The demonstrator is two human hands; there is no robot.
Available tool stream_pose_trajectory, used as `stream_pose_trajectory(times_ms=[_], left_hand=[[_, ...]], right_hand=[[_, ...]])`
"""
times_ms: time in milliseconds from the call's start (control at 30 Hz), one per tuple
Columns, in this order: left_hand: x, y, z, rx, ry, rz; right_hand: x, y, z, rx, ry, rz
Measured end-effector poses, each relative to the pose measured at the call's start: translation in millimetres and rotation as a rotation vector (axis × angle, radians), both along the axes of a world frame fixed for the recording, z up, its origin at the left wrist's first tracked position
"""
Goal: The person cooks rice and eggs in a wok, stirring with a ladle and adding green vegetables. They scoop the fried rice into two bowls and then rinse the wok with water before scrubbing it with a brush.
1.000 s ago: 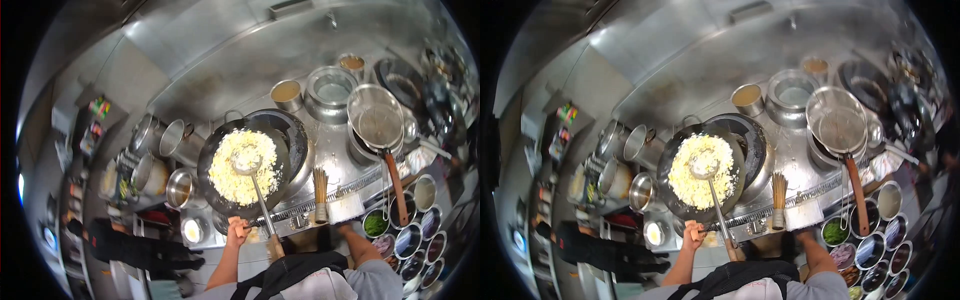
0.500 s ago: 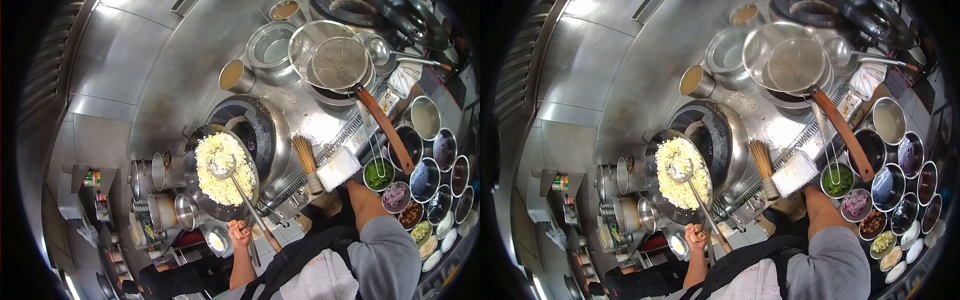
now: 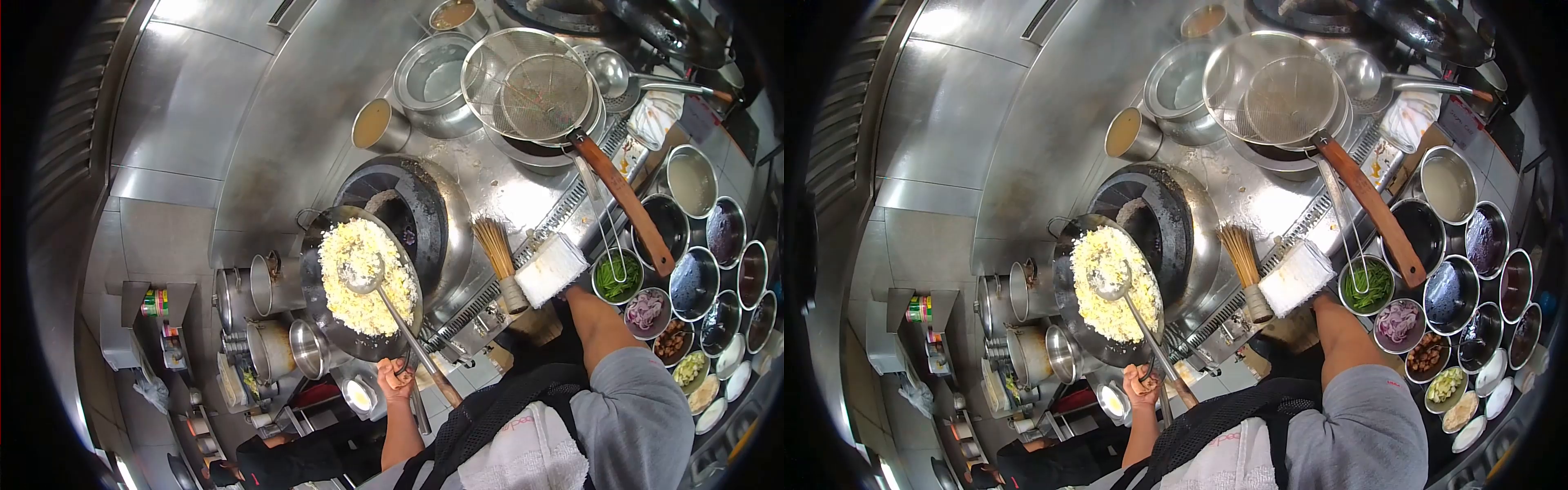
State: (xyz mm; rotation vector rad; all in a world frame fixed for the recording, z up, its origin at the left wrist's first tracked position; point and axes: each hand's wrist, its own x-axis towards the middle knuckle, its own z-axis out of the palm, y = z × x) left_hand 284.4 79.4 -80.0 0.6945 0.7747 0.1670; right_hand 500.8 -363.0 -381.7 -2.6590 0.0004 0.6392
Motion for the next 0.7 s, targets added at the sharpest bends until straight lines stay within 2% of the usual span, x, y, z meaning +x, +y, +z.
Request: stream_pose_trajectory(times_ms=[267,400,467,700], left_hand=[[-6,5,-12,0.027,0.066,0.048],[0,-6,-3,0.058,0.047,0.024],[4,-12,4,0.002,0.065,0.085],[0,-9,0,0.015,0.054,0.017]], right_hand=[[2,-1,1,-0.009,0.013,-0.002],[3,0,1,-0.012,0.021,-0.002],[3,1,1,-0.011,0.022,-0.008],[3,3,-2,-0.018,0.034,-0.01]])
